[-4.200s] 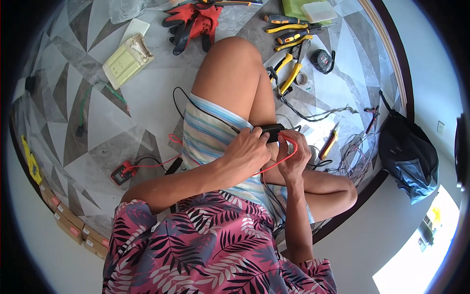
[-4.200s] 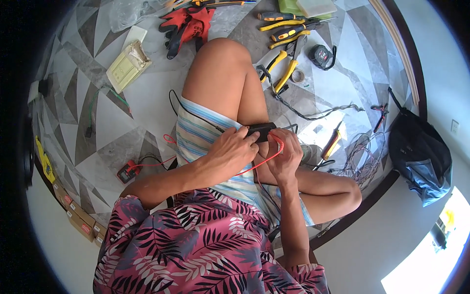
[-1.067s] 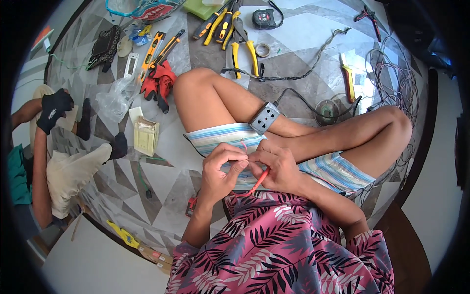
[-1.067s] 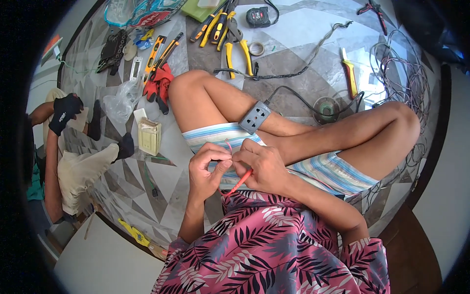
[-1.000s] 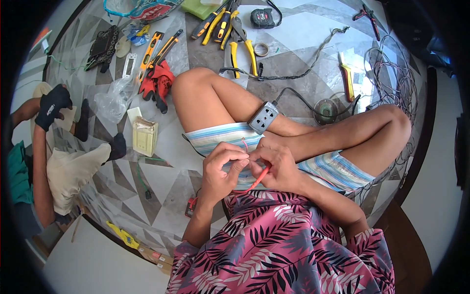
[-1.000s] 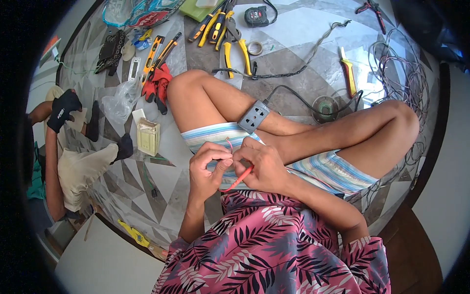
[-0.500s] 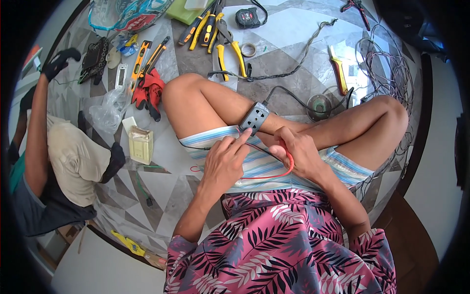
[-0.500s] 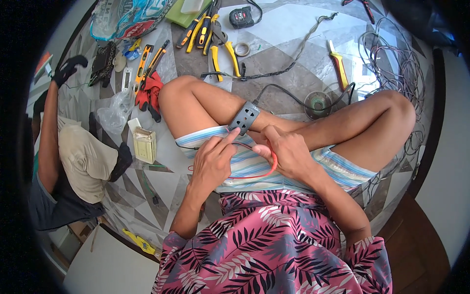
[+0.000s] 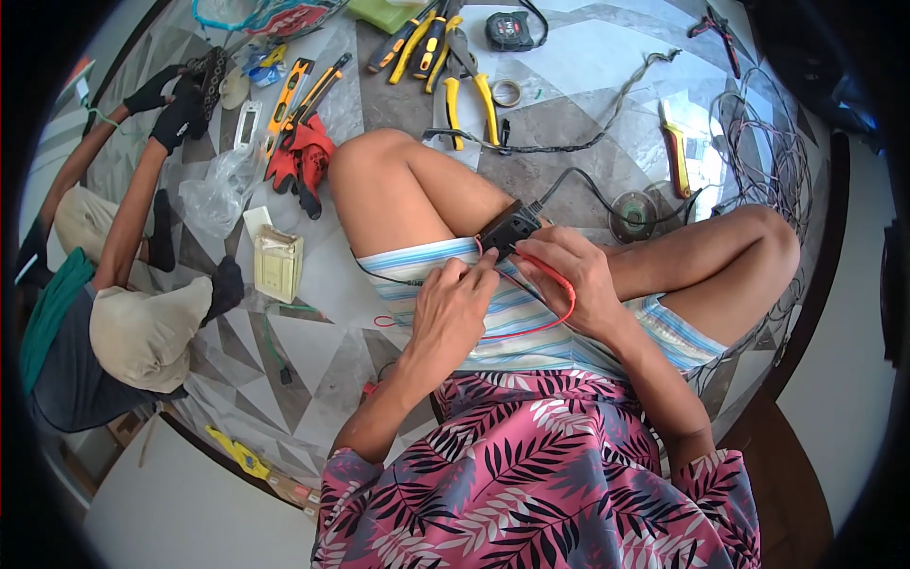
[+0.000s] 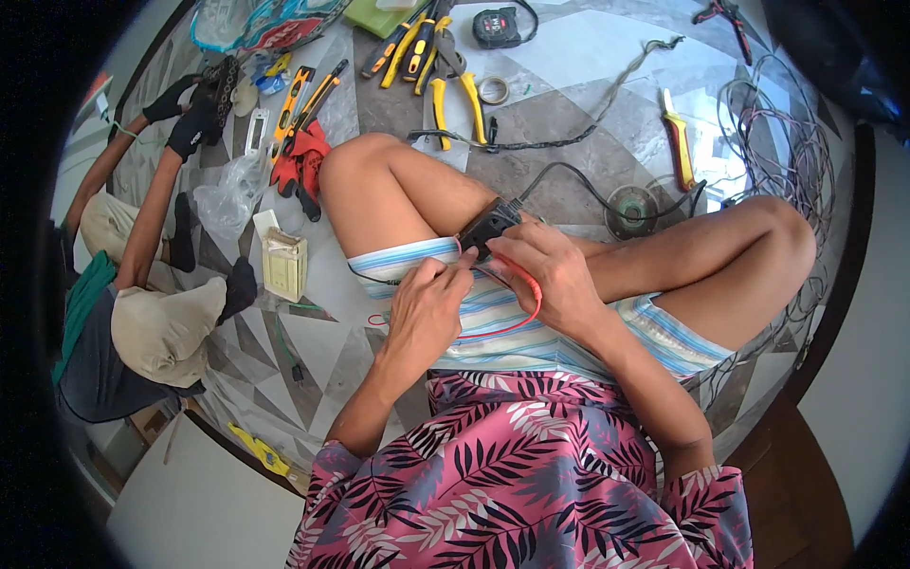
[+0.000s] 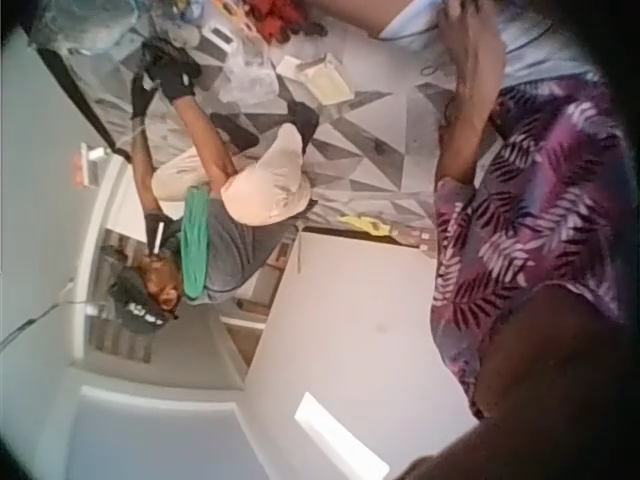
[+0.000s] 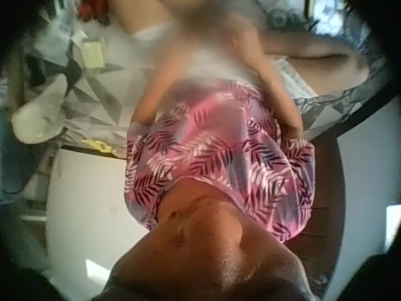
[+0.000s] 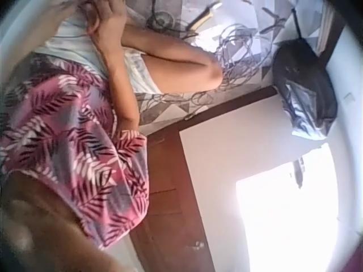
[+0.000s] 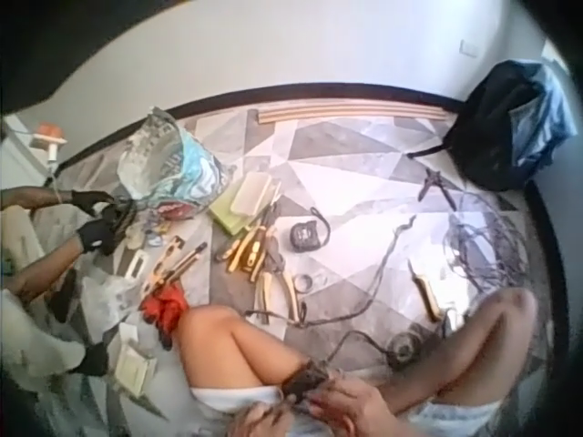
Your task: Connecting wires to an electrical outlet box and testing with a multimeter.
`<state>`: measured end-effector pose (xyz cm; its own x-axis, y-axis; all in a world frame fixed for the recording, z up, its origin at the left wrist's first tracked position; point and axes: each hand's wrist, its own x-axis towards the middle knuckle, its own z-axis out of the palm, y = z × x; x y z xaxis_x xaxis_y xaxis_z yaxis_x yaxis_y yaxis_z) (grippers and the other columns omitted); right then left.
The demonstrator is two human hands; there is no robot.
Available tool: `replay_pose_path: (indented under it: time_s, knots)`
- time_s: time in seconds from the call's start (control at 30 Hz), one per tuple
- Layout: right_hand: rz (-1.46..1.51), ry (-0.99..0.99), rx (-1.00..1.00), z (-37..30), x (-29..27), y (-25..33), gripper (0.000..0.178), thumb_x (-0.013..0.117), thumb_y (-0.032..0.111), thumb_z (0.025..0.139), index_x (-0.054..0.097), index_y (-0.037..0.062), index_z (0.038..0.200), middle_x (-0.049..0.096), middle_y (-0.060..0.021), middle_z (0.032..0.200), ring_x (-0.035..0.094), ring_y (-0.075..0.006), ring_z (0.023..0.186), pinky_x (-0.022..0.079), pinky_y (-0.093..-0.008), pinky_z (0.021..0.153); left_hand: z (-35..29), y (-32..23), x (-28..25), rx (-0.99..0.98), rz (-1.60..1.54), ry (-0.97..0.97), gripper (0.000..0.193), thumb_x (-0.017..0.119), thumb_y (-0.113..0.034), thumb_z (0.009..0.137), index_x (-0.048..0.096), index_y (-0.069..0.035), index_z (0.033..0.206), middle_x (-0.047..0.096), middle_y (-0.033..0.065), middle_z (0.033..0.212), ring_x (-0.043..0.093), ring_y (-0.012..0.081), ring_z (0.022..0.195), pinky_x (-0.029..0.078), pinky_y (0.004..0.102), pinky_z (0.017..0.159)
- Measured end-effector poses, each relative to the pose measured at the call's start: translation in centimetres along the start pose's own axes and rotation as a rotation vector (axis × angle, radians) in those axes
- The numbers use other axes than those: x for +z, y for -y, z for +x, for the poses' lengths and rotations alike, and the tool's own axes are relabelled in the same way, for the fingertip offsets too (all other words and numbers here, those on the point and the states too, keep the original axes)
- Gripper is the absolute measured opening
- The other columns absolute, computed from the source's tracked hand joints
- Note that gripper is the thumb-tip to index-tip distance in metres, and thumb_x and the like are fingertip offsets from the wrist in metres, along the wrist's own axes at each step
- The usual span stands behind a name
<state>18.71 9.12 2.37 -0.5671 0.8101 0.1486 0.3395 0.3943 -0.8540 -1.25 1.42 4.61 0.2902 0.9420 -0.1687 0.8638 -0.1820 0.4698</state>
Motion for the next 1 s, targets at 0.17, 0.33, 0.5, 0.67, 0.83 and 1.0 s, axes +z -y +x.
replay_pose_path:
  time_s: [0.17,0.33,0.5,0.67,0.83,1.0]
  knots:
    - [-0.046,-0.059,-0.053,1.2,1.1,-0.1,0.021,0.082,0.002,0.074,0.068,0.0012,0.089,0.067,-0.0145,0.093,0.067,-0.031,0.083,0.055,-0.0372,0.071,0.1,0.1,0.0,-0.001,0.034,-0.024,0.024,0.059,-0.002,0.079,0.064,0.0,0.102,0.065,0.0112,0.133,0.057,0.0242,0.092,0.049,0.0371,0.079]
    - [-0.078,-0.016,-0.002,2.0,1.7,0.5,0.017,0.078,0.002,0.075,0.067,0.0006,0.089,0.068,-0.0127,0.089,0.065,-0.0318,0.079,0.053,-0.0407,0.071,0.0,0.1,0.0,0.005,0.067,-0.067,0.024,0.06,-0.011,0.082,0.065,-0.002,0.103,0.066,0.0106,0.128,0.058,0.0221,0.093,0.047,0.0342,0.078]
    - [-0.254,0.087,-0.05,3.2,1.8,1.2,0.013,0.074,0.002,0.076,0.068,0.0014,0.088,0.068,-0.0133,0.084,0.065,-0.0325,0.078,0.052,-0.0418,0.068,-0.5,0.1,1.0,-0.033,0.028,-0.127,0.032,0.059,-0.01,0.08,0.066,0.0,0.109,0.065,0.0097,0.127,0.058,0.0228,0.094,0.05,0.0363,0.082]
    - [-0.341,0.229,-0.035,3.9,2.5,2.2,0.01,0.072,0.002,0.077,0.068,0.0016,0.087,0.068,-0.0148,0.084,0.066,-0.0338,0.077,0.053,-0.0433,0.069,-0.9,-0.2,2.2,-0.092,0.024,-0.093,0.03,0.058,-0.017,0.08,0.067,-0.004,0.106,0.067,0.0081,0.119,0.058,0.0213,0.1,0.047,0.0361,0.086]
    - [-0.365,0.253,0.054,4.1,1.8,2.1,0.005,0.07,0.002,0.085,0.068,0.0012,0.089,0.068,-0.0149,0.086,0.068,-0.034,0.075,0.053,-0.0395,0.064,0.3,-1.2,4.4,-0.102,0.025,-0.207,0.022,0.056,-0.021,0.083,0.072,-0.011,0.094,0.068,0.0058,0.101,0.058,0.0223,0.101,0.042,0.0373,0.088]
    - [-0.413,0.302,-0.015,4.4,2.7,2.6,0.005,0.071,0.004,0.086,0.067,0.0023,0.088,0.068,-0.0129,0.082,0.067,-0.0326,0.071,0.052,-0.0389,0.063,-0.3,-1.4,5.5,-0.206,0.093,-0.331,0.024,0.057,-0.022,0.083,0.068,-0.003,0.092,0.07,0.0078,0.097,0.058,0.0217,0.099,0.041,0.0352,0.084]
